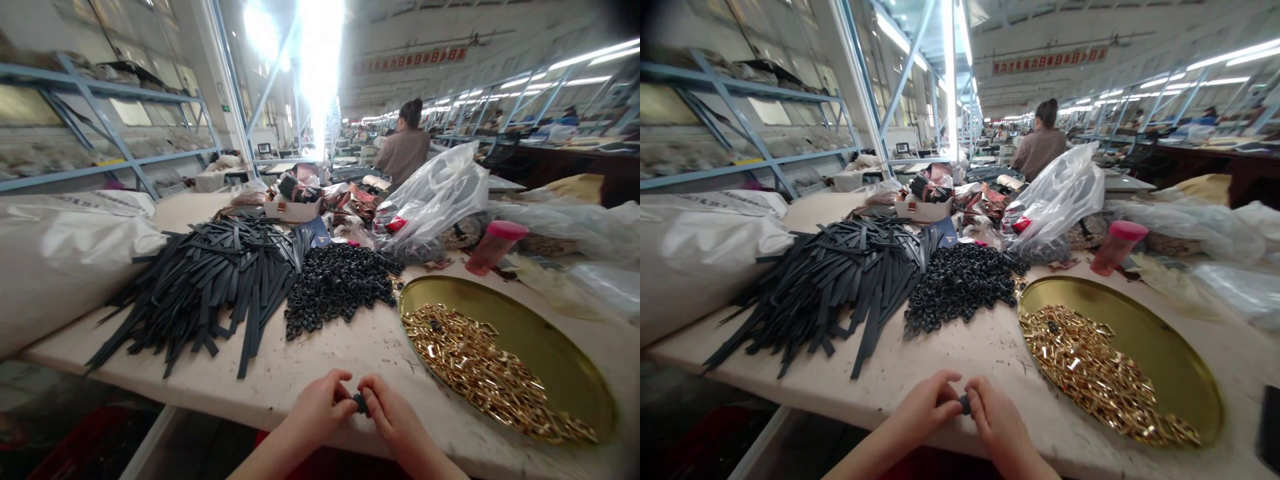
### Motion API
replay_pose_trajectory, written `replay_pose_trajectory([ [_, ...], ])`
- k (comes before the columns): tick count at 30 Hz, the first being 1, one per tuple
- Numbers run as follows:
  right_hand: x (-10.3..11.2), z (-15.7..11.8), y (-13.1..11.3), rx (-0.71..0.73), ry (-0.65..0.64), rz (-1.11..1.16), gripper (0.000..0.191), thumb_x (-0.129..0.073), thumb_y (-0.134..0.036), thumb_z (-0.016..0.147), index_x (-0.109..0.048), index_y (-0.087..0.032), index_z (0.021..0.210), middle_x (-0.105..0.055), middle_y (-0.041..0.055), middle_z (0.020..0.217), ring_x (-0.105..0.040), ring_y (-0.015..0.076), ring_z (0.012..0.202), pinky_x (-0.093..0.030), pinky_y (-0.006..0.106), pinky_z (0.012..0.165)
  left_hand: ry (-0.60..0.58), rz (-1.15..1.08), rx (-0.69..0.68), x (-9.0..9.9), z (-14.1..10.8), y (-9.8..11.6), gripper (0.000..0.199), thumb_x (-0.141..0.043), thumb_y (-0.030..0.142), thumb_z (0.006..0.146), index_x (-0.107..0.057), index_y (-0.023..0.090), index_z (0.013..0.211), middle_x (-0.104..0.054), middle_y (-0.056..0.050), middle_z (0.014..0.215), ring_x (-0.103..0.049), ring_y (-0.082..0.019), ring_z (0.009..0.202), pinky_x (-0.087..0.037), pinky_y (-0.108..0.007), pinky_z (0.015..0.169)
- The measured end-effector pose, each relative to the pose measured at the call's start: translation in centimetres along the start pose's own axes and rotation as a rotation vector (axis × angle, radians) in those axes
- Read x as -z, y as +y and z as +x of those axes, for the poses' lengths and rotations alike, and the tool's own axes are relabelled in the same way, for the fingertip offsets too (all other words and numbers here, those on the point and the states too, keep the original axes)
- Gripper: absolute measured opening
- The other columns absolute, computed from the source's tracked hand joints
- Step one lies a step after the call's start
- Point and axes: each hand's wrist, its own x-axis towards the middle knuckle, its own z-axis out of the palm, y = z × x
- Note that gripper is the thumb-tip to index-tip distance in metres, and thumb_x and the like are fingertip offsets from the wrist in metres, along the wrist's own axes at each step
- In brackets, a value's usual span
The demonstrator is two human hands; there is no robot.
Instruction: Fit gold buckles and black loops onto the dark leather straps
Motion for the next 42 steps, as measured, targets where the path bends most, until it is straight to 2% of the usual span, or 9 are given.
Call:
replay_pose_trajectory([
  [4, 0.7, 2.7, 1.7, 0.137, 0.134, -0.296, 0.026, -0.037, -0.033, 0.087, -0.058, -0.021, 0.078, -0.061, 0.0067, 0.084, -0.056, 0.0216, 0.080, -0.040, 0.035, 0.073, 0.292, 0.258, 0.082, 6.1, 2.6, -1.9, 0.030, -0.046, 0.030, 0.081, -0.055, 0.018, 0.107, -0.059, -0.009, 0.108, -0.052, -0.022, 0.101, -0.036, -0.030, 0.089],
  [8, 0.5, 3.6, 3.7, 0.233, 0.197, -0.262, 0.023, -0.038, -0.032, 0.087, -0.058, -0.022, 0.082, -0.062, 0.0046, 0.084, -0.059, 0.0186, 0.077, -0.045, 0.030, 0.069, 0.569, 0.448, 0.362, 12.8, 4.3, -6.2, 0.032, -0.042, 0.021, 0.083, -0.049, 0.007, 0.112, -0.052, -0.020, 0.112, -0.051, -0.028, 0.103, -0.034, -0.043, 0.089],
  [14, 0.3, 3.7, 4.2, 0.196, 0.177, -0.208, 0.020, -0.042, -0.034, 0.084, -0.058, -0.023, 0.078, -0.062, 0.0029, 0.079, -0.059, 0.0194, 0.076, -0.046, 0.031, 0.069, 0.651, 0.506, 0.530, 15.7, 4.8, -10.0, 0.020, -0.050, 0.031, 0.082, -0.056, 0.013, 0.084, -0.061, -0.004, 0.078, -0.059, -0.017, 0.073, -0.045, -0.034, 0.070],
  [18, 0.5, 3.3, 3.5, 0.102, 0.256, -0.054, 0.023, -0.043, -0.039, 0.083, -0.056, -0.021, 0.077, -0.060, 0.0052, 0.080, -0.056, 0.0216, 0.078, -0.044, 0.035, 0.072, 0.739, 0.502, 0.368, 14.5, 3.0, -7.7, 0.024, -0.036, 0.032, 0.086, -0.053, 0.015, 0.080, -0.060, -0.006, 0.075, -0.059, -0.019, 0.072, -0.044, -0.029, 0.066],
  [22, 1.3, 2.1, 0.8, -0.005, 0.367, 0.332, 0.038, -0.040, -0.053, 0.081, -0.054, -0.019, 0.091, -0.057, 0.0039, 0.072, -0.053, 0.0194, 0.069, -0.043, 0.033, 0.064, 0.651, 0.475, 0.051, 9.4, -0.3, -3.2, 0.017, -0.040, 0.033, 0.085, -0.051, 0.020, 0.084, -0.059, -0.001, 0.076, -0.057, -0.015, 0.072, -0.044, -0.024, 0.067],
  [25, 2.0, 0.5, -2.6, -0.102, 0.157, 0.766, 0.052, -0.031, -0.062, 0.080, -0.049, -0.018, 0.101, -0.048, -0.0025, 0.058, -0.043, 0.0125, 0.049, -0.034, 0.025, 0.047, 0.491, 0.635, -0.513, 4.9, -2.6, -0.3, 0.011, -0.043, 0.021, 0.085, -0.054, 0.021, 0.082, -0.061, -0.001, 0.080, -0.056, -0.016, 0.075, -0.042, -0.027, 0.071],
  [28, 2.3, -1.4, -5.1, -0.220, -0.093, 0.912, 0.046, -0.058, -0.057, 0.069, -0.052, -0.018, 0.093, -0.048, -0.0049, 0.059, -0.038, 0.0069, 0.047, -0.029, 0.020, 0.045, 0.530, 0.743, -0.752, 2.5, -3.7, 1.3, 0.011, -0.046, 0.019, 0.084, -0.055, 0.020, 0.090, -0.062, -0.003, 0.085, -0.055, -0.018, 0.076, -0.041, -0.030, 0.071],
  [34, 0.4, -3.6, -4.7, -0.263, -0.259, 0.905, 0.047, -0.064, -0.058, 0.060, -0.047, -0.018, 0.080, -0.047, -0.0070, 0.051, -0.037, 0.0056, 0.043, -0.024, 0.018, 0.043, 0.612, 0.534, -0.686, 1.0, -3.9, 1.5, 0.016, -0.043, 0.016, 0.084, -0.058, 0.022, 0.089, -0.060, -0.004, 0.087, -0.056, -0.019, 0.080, -0.044, -0.030, 0.071],
  [42, -1.8, -2.5, -4.1, -0.216, -0.292, 0.735, 0.035, -0.059, -0.051, 0.065, -0.044, -0.020, 0.072, -0.043, -0.0068, 0.053, -0.039, 0.0078, 0.046, -0.034, 0.021, 0.047, 0.313, -0.835, 0.112, -0.4, -1.5, 1.1, 0.029, -0.053, 0.034, 0.074, -0.047, 0.015, 0.096, -0.053, 0.000, 0.072, -0.050, -0.010, 0.054, -0.039, -0.019, 0.045],
])
